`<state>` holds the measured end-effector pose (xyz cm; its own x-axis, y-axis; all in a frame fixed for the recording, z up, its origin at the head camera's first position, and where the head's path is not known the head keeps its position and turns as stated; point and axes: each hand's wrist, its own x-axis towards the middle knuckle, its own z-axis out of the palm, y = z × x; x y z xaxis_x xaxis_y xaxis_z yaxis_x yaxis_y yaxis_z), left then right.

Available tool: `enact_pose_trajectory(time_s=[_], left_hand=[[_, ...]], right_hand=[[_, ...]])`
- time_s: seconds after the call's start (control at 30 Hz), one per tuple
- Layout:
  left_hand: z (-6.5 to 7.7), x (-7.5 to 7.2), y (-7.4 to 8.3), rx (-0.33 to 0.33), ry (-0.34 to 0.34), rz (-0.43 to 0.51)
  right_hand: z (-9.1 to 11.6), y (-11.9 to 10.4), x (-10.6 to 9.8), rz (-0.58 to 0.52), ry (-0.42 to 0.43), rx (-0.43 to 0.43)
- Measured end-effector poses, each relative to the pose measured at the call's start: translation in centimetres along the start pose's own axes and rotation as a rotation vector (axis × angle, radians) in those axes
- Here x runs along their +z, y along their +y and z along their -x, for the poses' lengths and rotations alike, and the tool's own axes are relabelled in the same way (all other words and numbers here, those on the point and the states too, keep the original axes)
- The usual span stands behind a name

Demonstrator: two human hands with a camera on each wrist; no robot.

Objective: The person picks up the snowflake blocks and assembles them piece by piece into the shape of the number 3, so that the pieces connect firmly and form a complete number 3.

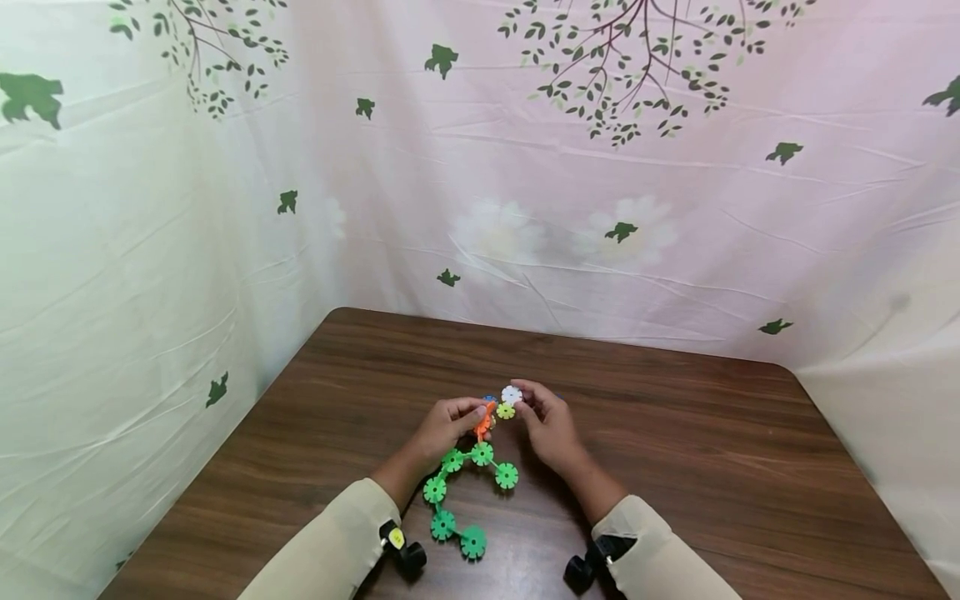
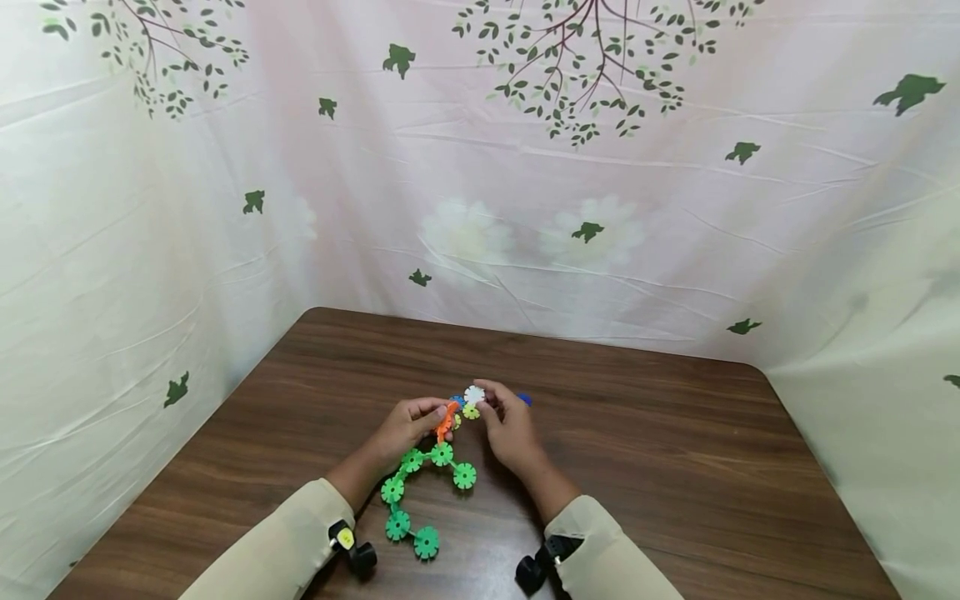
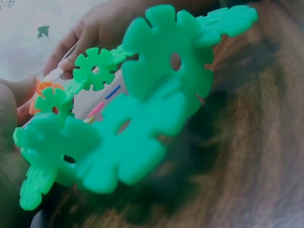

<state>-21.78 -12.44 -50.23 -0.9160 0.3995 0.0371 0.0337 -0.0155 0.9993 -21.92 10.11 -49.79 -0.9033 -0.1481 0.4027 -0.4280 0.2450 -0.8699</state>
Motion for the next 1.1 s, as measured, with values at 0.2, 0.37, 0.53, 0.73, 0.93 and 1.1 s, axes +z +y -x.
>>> enact_pose_trajectory(time_s=[0.2,0.37,0.53,0.73,0.93,1.1], left_hand=[[0.03,-0.01,0.08,0.008,-0.016,-0.015],[0.05,0.00,0.05,0.018,-0.020,-0.021],[0.06,0.12,0.06,0.018,-0.013,-0.038],[0.01,0.11,-0.05,0.034,-0.012,-0.053],[0.08,0.17,0.02,0.058,-0.019,-0.055],[0.13,0.23,0.06,0.079,-0.009,-0.091]], right_hand=[[0.09,-0.42,0.29,-0.038,-0.029,0.008],[0.10,-0.60,0.31,-0.030,-0.053,0.006],[0.18,-0.66,0.34,-0.028,-0.066,-0.003],[0.19,-0.59,0.42,-0.056,-0.098,0.016],[0.32,-0.77,0.42,-0.058,-0.147,0.016],[0.31,-1.02,0.47,-0.068,-0.140,0.042]])
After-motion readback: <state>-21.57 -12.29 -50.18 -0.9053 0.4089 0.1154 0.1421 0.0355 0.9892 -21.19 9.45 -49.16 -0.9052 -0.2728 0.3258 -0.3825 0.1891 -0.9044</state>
